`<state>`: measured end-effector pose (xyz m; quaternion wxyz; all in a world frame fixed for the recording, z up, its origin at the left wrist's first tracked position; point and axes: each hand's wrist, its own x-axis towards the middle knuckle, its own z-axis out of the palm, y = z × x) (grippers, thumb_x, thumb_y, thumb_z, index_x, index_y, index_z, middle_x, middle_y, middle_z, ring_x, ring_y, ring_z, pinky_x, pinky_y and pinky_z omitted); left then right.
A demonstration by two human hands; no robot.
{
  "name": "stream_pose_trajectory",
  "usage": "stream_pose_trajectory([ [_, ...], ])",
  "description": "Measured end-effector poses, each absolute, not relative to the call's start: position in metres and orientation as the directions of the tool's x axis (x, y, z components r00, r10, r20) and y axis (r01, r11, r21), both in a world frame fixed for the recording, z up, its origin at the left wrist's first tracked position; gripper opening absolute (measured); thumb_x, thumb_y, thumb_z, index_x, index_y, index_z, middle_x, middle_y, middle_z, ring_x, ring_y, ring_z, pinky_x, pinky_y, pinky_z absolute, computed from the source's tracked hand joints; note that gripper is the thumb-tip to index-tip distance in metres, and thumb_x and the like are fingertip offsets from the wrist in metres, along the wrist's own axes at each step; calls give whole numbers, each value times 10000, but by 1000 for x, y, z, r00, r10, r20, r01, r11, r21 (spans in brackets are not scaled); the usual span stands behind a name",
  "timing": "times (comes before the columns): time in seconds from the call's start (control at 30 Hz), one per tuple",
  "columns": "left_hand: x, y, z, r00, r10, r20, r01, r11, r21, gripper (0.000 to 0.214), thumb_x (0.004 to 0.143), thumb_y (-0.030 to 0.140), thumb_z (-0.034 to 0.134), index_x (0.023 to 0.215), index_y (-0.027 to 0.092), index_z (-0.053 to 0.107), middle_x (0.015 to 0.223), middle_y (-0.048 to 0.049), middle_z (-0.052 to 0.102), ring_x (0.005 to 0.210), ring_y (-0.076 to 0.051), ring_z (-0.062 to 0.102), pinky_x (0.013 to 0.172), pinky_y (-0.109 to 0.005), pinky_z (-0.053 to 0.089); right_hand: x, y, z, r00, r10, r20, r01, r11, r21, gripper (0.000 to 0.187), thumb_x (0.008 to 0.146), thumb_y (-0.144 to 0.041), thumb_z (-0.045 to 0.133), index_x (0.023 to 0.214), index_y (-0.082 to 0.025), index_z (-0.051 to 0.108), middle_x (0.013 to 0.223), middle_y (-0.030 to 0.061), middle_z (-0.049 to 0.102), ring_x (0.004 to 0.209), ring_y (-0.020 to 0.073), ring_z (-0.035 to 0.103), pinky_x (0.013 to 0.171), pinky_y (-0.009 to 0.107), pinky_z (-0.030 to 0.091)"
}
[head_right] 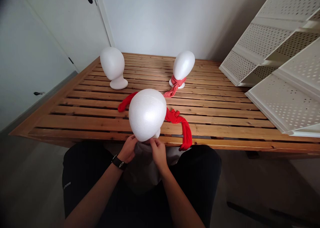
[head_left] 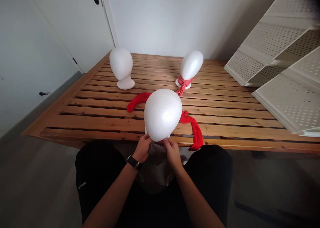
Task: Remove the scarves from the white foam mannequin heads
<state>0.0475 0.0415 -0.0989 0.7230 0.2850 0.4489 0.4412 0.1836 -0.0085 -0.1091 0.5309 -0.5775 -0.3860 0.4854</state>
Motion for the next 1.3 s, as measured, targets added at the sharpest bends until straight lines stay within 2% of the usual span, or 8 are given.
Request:
stream_pose_trajectory([
  [0.07,48,41,-100,246,881,-403,-378,471,797,435,629,440,945,871,116,784,802,-97,784,813,-242,752,723,-318,586,185,-4,-112,319,924,-211,-132,-177,-975,459,892,-614,657,768,-177,721,657,27,649,630,175,533,597,278,381],
  [0.2,45,44,-99,282,865,-415,-340,495,800,413,671,449,925,841,104,774,749,-90,759,679,-184,703,596,-261,534,178,6,-116,276,906,-321,-195,-274,-942,480,795,-625,729,615,-197,606,490,-29,501,475,112,335,498,272,229],
  [0.43,34,52,-95,378,793,-479,-262,587,766,359,643,388,933,713,104,724,664,-61,701,504,-85,530,483,-222,411,151,13,-104,321,870,-375,-403,-233,-885,354,698,-507,807,709,-176,684,593,-25,598,539,125,469,532,265,339],
  [0.53,37,51,-98,293,832,-471,-221,539,813,373,653,409,927,716,107,719,623,-41,671,490,-88,511,468,-224,375,142,11,-97,341,839,-423,-510,-213,-833,326,664,-466,816,693,-184,655,545,-54,532,480,97,375,493,266,266],
  [0.7,37,52,-99,258,883,-393,-217,450,866,366,670,418,905,797,110,754,747,-67,734,605,-132,604,530,-236,466,141,10,-93,411,807,-425,-569,-138,-811,325,637,-426,814,619,-203,579,459,-97,381,459,64,193,478,275,135],
  [0.87,25,57,-94,281,865,-415,-287,488,824,296,688,362,860,822,122,750,762,-67,750,616,-143,637,580,-244,515,151,11,-104,393,818,-420,-579,-135,-804,294,652,-395,810,630,-184,607,522,-58,504,479,69,280,483,265,143],
  [1.1,-27,78,-92,242,864,-442,-182,488,854,216,673,256,818,823,145,710,705,-32,704,596,-146,613,567,-256,495,181,20,-107,381,812,-442,-605,-143,-783,347,663,-424,829,664,-187,575,535,-72,471,457,50,258,452,233,158],
  [1.3,-64,84,-88,165,928,-334,-189,362,913,478,685,324,900,1103,164,733,976,-103,785,992,-286,688,818,-363,560,201,22,-107,476,762,-440,-604,-80,-793,340,736,-484,756,735,-207,559,581,-73,497,441,59,371,419,198,255],
])
